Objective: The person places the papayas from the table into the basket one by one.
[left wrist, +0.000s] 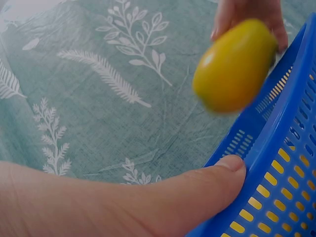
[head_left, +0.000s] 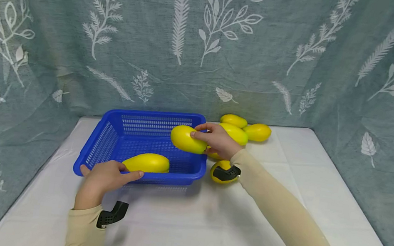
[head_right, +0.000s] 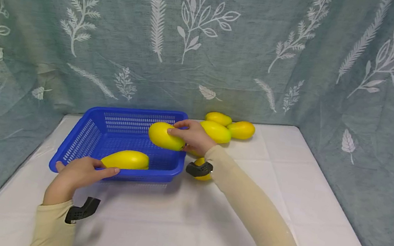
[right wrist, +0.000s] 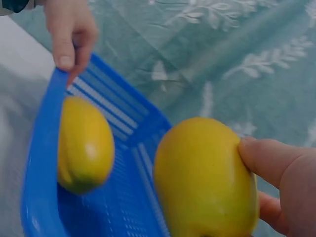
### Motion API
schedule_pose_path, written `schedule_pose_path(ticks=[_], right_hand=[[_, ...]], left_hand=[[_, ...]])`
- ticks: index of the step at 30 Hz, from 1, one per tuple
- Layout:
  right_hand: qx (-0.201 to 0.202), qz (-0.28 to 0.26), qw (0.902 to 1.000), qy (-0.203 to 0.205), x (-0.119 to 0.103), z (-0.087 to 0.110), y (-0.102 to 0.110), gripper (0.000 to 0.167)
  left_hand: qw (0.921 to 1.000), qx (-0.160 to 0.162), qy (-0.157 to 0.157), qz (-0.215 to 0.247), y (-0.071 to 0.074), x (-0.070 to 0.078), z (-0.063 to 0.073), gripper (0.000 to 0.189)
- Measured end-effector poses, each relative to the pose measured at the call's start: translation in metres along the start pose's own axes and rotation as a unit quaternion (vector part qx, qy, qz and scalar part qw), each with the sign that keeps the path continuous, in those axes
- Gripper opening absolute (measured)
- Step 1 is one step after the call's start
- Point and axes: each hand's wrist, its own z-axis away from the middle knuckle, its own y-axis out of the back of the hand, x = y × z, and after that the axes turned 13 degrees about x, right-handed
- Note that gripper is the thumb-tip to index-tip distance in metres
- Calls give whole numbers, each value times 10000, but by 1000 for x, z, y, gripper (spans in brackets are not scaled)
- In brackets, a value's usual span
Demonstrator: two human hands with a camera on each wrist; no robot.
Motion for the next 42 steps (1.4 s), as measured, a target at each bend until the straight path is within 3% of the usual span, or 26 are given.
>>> schedule_pose_path(ticks=[4,8,10,23,28,33,38,42], right_hand=[[197,646,9967,443,-6,-2,-21,50],[541,1738,9783,991,-9,-1,-37,49],[654,1900,9742,1030,-7,-2,-42,47],[671,1710,9799,772,23,-6,-70,39],[561,1603,9828,724,23,-2,-73,41],[430,804,9935,678,10,5,-50,43],[714,-49,9962,488,-5,12,3,47],[964,-360,9939,398,3,13,45,48]], left_hand=[[10000,42,-58,-1,-1,6,-2,93],[9999,65,-107,-45,0,11,-2,94],[9999,78,-131,-45,0,13,-3,94],[9998,93,-90,122,-7,15,1,90],[9999,72,-8,109,-9,13,3,91],[9999,82,6,96,-8,12,3,90],[9999,148,-5,64,-4,9,2,89],[9999,125,49,20,0,3,3,91]])
